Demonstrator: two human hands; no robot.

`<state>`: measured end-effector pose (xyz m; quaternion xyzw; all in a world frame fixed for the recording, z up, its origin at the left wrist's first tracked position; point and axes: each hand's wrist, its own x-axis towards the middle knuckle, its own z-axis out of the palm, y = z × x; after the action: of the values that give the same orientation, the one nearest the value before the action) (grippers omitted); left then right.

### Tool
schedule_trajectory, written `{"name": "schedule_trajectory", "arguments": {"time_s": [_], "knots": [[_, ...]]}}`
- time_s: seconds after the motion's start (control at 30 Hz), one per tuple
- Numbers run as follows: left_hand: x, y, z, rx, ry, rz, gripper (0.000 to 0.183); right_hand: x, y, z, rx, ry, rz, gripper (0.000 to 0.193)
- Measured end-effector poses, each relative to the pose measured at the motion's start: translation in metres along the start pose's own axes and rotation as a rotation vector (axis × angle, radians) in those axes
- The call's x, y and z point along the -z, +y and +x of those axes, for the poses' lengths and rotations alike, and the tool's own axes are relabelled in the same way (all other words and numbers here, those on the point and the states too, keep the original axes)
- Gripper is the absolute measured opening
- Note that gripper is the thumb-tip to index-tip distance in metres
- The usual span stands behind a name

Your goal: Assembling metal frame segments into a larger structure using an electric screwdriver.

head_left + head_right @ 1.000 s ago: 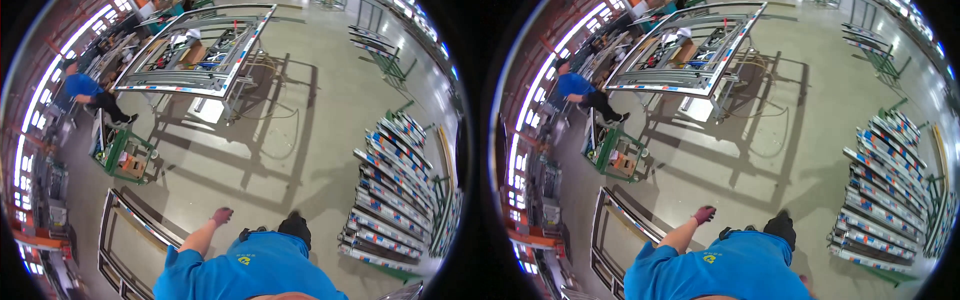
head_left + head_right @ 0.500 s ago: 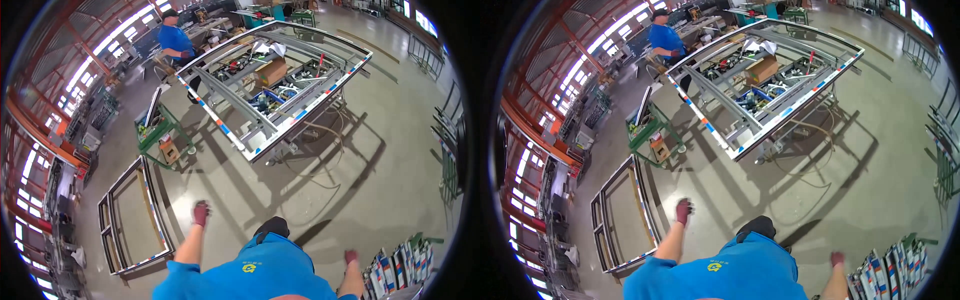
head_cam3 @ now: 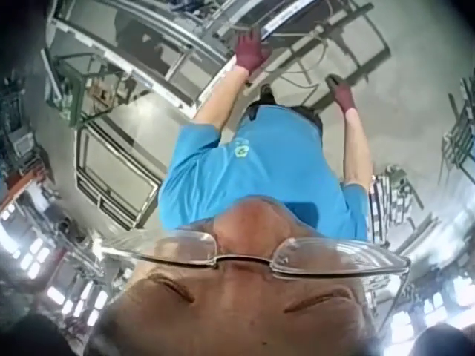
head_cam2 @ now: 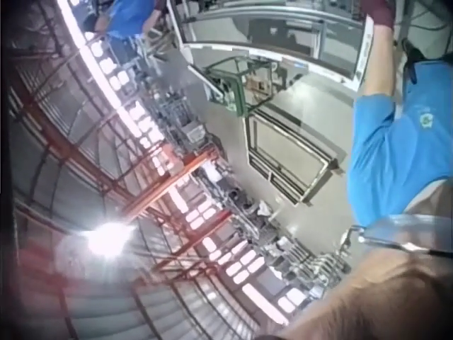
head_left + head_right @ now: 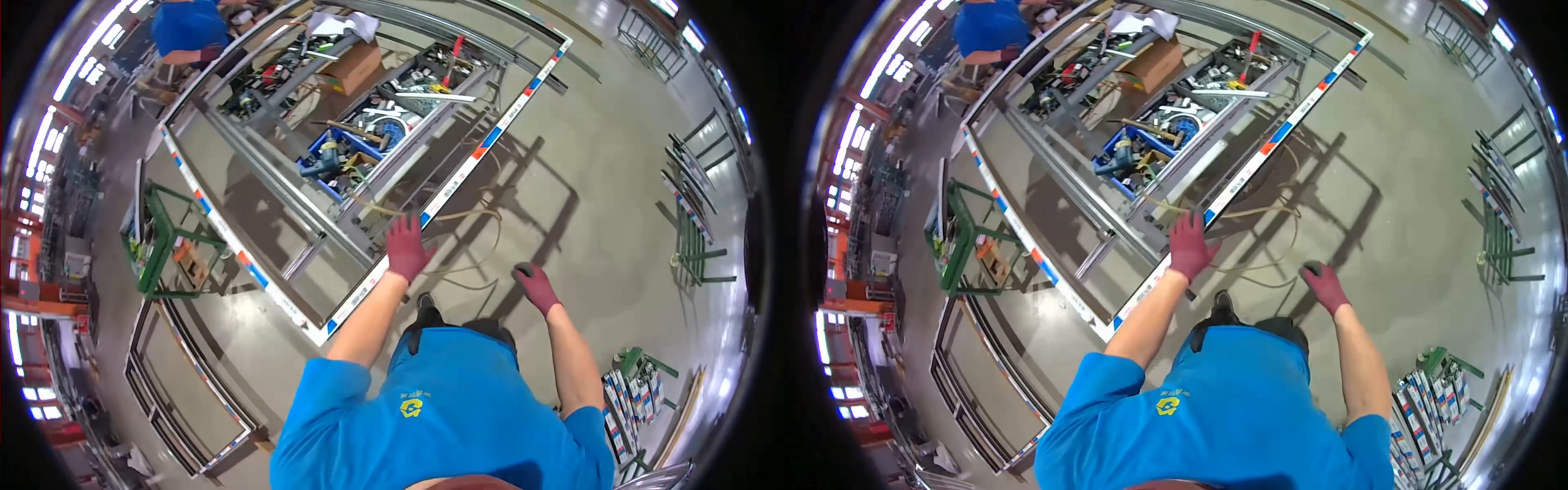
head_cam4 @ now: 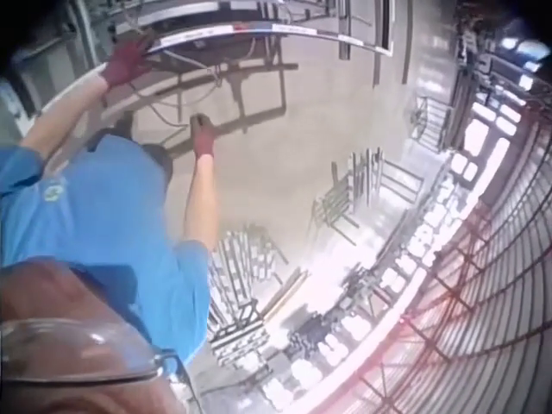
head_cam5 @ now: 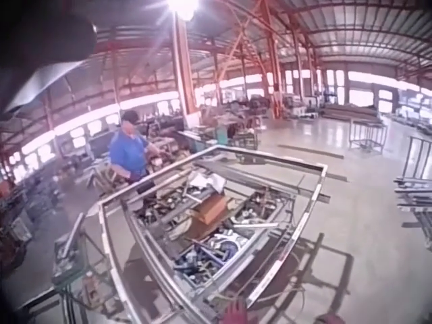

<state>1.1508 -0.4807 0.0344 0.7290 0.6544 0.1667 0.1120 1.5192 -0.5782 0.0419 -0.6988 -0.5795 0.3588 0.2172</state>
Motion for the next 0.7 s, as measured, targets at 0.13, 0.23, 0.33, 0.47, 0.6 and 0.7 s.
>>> {"name": "schedule_trajectory", "arguments": {"time_s": [0.13,0.23,0.33,0.47,0.6,0.7], "knots": [[-0.017,-0.003,0.068,0.127,-0.372,-0.079,0.074,0.023,-0.086,0.08,0.027,-0.237,0.088,0.043],[-0.029,-0.013,0.071,0.137,-0.337,-0.136,0.061,0.039,-0.141,0.177,0.107,-0.332,0.036,0.045],[-0.019,-0.01,0.077,0.238,-0.405,-0.107,0.059,0.029,-0.15,0.316,0.275,-0.403,0.082,0.047],[-0.016,-0.005,0.091,0.248,-0.381,-0.144,0.063,-0.007,-0.161,0.53,0.375,-0.217,-0.08,0.05],[-0.012,0.001,0.087,0.321,-0.463,-0.112,0.078,-0.044,-0.198,0.648,0.191,0.002,-0.839,0.061],[-0.01,0.007,0.096,0.368,-0.512,-0.081,0.077,-0.077,-0.131,0.715,-0.006,-0.12,-0.799,0.057]]}}
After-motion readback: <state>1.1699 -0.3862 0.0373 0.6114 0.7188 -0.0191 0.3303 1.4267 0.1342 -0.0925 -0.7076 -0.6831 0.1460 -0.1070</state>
